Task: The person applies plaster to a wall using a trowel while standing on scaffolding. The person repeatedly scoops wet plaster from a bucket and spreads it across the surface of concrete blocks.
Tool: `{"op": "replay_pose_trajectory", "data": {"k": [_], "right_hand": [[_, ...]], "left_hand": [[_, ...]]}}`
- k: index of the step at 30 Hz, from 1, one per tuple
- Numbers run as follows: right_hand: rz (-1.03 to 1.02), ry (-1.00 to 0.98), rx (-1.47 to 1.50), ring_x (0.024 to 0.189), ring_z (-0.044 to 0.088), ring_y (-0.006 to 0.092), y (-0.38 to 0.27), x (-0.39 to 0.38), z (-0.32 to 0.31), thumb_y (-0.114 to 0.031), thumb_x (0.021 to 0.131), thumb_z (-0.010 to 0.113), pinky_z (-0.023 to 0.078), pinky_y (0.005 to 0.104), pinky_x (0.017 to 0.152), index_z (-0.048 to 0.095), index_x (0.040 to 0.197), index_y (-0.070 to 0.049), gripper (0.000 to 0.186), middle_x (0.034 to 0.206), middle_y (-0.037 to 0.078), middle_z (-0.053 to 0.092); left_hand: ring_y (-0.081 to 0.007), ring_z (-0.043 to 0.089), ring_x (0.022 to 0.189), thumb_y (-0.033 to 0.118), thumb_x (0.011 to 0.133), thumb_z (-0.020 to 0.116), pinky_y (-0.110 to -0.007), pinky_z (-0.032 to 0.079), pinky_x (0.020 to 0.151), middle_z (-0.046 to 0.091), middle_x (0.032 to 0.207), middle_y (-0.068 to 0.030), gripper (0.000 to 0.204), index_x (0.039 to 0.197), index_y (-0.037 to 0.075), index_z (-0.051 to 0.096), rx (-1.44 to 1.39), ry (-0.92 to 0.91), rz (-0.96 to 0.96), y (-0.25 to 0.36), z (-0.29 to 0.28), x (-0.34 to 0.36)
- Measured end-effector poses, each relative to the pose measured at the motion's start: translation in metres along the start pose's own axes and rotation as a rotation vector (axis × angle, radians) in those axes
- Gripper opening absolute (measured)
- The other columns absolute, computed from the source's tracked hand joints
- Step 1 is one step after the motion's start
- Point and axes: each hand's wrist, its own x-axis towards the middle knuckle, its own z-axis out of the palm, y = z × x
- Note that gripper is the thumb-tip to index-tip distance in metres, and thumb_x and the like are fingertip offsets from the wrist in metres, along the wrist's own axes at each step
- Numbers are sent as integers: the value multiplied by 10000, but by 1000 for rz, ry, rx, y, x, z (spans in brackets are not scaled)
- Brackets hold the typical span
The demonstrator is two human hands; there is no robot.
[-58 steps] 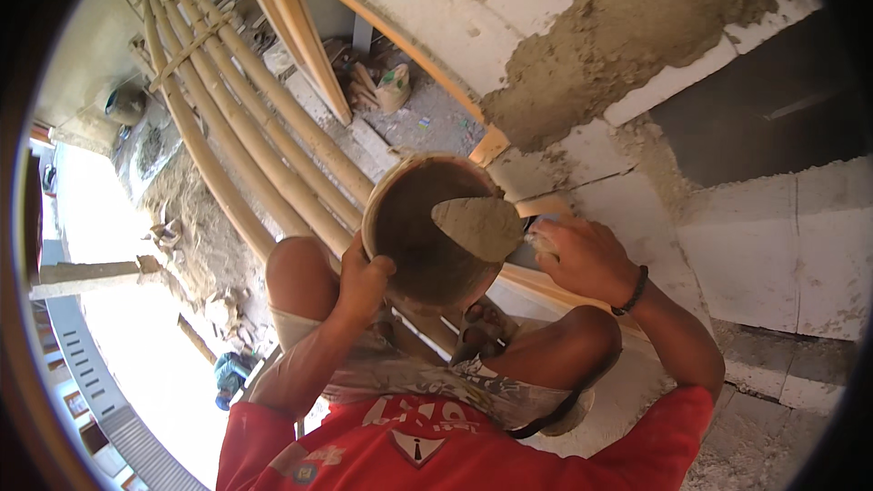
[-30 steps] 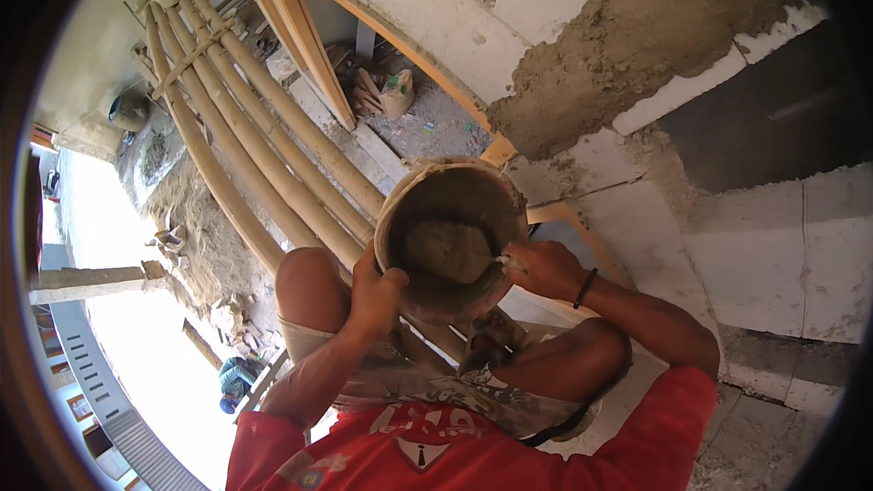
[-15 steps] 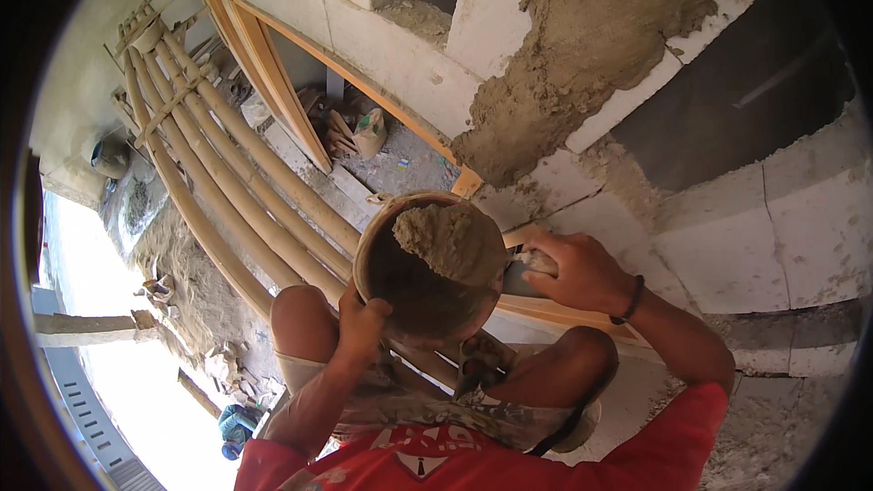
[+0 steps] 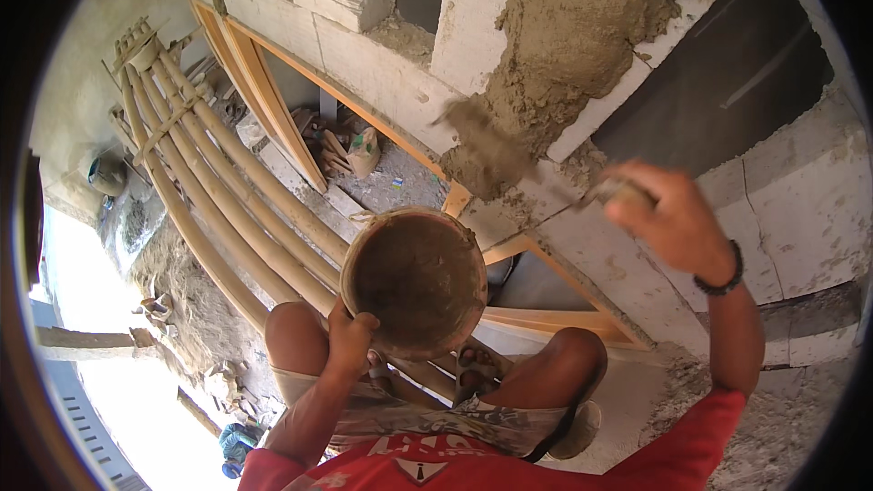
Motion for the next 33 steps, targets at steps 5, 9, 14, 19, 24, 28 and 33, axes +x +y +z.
{"op": "replay_pose_trajectory", "data": {"k": [5, 9, 14, 19, 24, 28, 33], "right_hand": [[10, 605, -104, 642, 493, 57, 0, -25, -62, -276, 957, 611, 408, 223, 559, 635, 1237, -27, 376, 813, 7, 589], [-68, 298, -213, 719, 557, 111, -27, -22, -27, -272, 916, 656, 472, 282, 664, 641, 1171, 8, 379, 908, 67, 642], [-147, -93, -109, 780, 651, 269, 22, -9, 47, -192, 856, 693, 504, 356, 738, 636, 1107, 31, 340, 920, 183, 672], [-39, -131, -63, 706, 635, 274, 29, 14, 74, -183, 858, 687, 498, 363, 696, 633, 1096, 48, 335, 783, 187, 649], [8, -57, -95, 668, 599, 238, 41, 35, 73, -185, 868, 677, 491, 344, 672, 636, 1095, 42, 323, 748, 177, 629], [7, 22, -114, 682, 592, 218, 30, 35, 45, -184, 871, 672, 489, 337, 682, 635, 1095, 37, 317, 778, 171, 631], [12, 48, -188, 710, 591, 213, -7, 22, 9, -172, 872, 659, 490, 338, 701, 630, 1096, 37, 308, 812, 168, 639]], "left_hand": [[-226, 604, 1090, -104, 720, 510, -306, 455, 968, 653, 1177, -146, 574, 1291, -60, 541, -16, -8, 9, 0, -6, 1], [-222, 603, 1089, -108, 721, 508, -305, 458, 964, 652, 1175, -145, 576, 1294, -63, 538, -19, -17, -9, -2, -3, 4], [-219, 606, 1081, -106, 726, 509, -302, 460, 959, 653, 1170, -142, 565, 1288, -63, 539, -25, -26, 9, 2, 6, -1], [-218, 608, 1075, -103, 729, 511, -299, 458, 955, 655, 1162, -142, 566, 1293, -57, 538, -34, -29, 6, 2, 0, -3], [-222, 606, 1076, -100, 733, 512, -306, 459, 958, 653, 1167, -143, 569, 1299, -55, 537, 8, -18, 14, -5, 1, 2], [-232, 607, 1082, -94, 736, 518, -310, 458, 964, 648, 1178, -152, 574, 1308, -58, 532, 9, -37, 76, -8, 1, 4], [-238, 608, 1093, -88, 736, 523, -315, 458, 974, 646, 1188, -159, 581, 1317, -63, 525, -8, -44, 48, -6, 2, 5]]}}
